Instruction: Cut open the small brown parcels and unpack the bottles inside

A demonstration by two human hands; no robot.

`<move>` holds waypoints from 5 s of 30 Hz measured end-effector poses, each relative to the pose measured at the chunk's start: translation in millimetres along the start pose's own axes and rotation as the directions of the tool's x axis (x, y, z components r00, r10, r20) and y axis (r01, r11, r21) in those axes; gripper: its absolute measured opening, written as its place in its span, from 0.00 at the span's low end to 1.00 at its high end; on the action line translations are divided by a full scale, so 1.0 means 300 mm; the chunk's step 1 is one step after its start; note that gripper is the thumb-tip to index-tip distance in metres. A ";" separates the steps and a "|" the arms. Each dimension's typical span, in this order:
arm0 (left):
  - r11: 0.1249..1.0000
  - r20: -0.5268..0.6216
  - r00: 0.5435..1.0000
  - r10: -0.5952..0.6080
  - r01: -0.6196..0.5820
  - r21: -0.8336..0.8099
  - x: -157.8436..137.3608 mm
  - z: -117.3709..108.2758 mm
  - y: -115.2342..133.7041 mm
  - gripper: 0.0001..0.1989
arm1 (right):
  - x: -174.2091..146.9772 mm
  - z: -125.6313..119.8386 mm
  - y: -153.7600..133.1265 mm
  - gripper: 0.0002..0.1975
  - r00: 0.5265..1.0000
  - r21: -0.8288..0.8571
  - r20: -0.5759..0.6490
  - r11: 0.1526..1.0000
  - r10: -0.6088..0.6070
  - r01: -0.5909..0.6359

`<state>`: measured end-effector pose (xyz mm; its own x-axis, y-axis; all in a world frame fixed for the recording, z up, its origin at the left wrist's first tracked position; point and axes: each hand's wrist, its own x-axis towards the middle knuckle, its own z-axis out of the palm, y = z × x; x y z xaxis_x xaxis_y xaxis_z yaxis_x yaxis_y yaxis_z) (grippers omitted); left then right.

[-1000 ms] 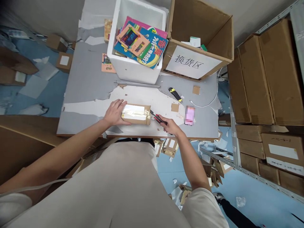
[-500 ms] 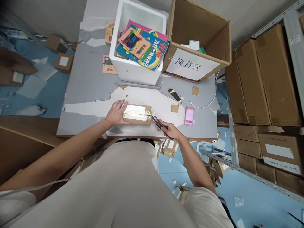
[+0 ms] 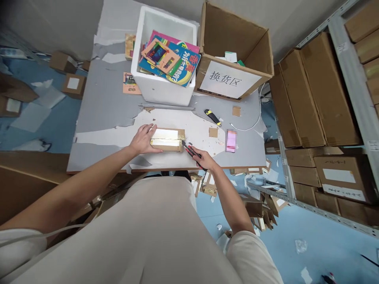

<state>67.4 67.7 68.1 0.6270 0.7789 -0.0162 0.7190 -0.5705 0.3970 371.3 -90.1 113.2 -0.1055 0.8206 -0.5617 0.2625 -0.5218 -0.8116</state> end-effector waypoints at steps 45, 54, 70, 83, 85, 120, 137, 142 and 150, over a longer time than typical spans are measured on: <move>0.941 -0.131 0.970 -0.206 0.159 -0.298 0.154 -0.085 -0.006 0.32 | 0.003 0.381 0.052 0.19 0.956 0.611 -0.256 0.790 0.140 0.048; 0.907 -0.032 0.961 -0.274 0.247 -0.340 0.224 -0.054 -0.070 0.22 | 0.035 0.418 0.033 0.19 0.969 0.504 -0.229 0.863 0.090 0.038; 0.822 -0.210 0.819 -0.534 0.444 -0.357 -0.197 -0.046 0.004 0.33 | 0.279 0.105 -0.096 0.21 0.928 0.237 -0.358 0.952 -0.101 0.196; 0.986 0.042 0.985 -0.167 0.165 0.037 -0.017 -0.058 0.024 0.61 | 0.178 0.076 -0.061 0.35 0.985 0.118 -0.171 0.993 0.022 -0.002; 0.984 0.033 0.983 -0.178 0.177 0.032 -0.022 -0.055 0.024 0.62 | 0.175 0.078 -0.071 0.34 0.986 0.112 -0.161 0.994 0.033 -0.015; 0.993 -0.063 0.995 -0.074 0.080 0.091 -0.048 -0.013 0.022 0.58 | 0.113 -0.038 -0.084 0.32 0.974 -0.085 0.216 0.995 0.066 -0.048; 0.995 -0.157 0.984 -0.085 0.078 -0.055 -0.076 0.003 0.003 0.56 | -0.139 0.004 0.183 0.39 0.933 0.091 -0.346 0.993 0.104 -0.076; 0.983 -0.367 0.917 -0.157 0.109 -0.148 -0.082 0.010 0.002 0.42 | -0.068 0.089 0.231 0.42 0.848 0.032 -0.507 0.986 0.155 -0.161; 0.778 -0.298 0.844 -0.445 0.200 -0.596 -0.224 0.079 -0.062 0.49 | 0.140 0.183 0.164 0.24 0.856 0.121 -0.517 0.992 0.024 0.046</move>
<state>19.0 19.9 40.1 0.1195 0.9893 0.0833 0.5059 -0.1329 0.8523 327.0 -94.0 40.8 0.4113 0.8104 -0.4172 0.1391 -0.5082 -0.8499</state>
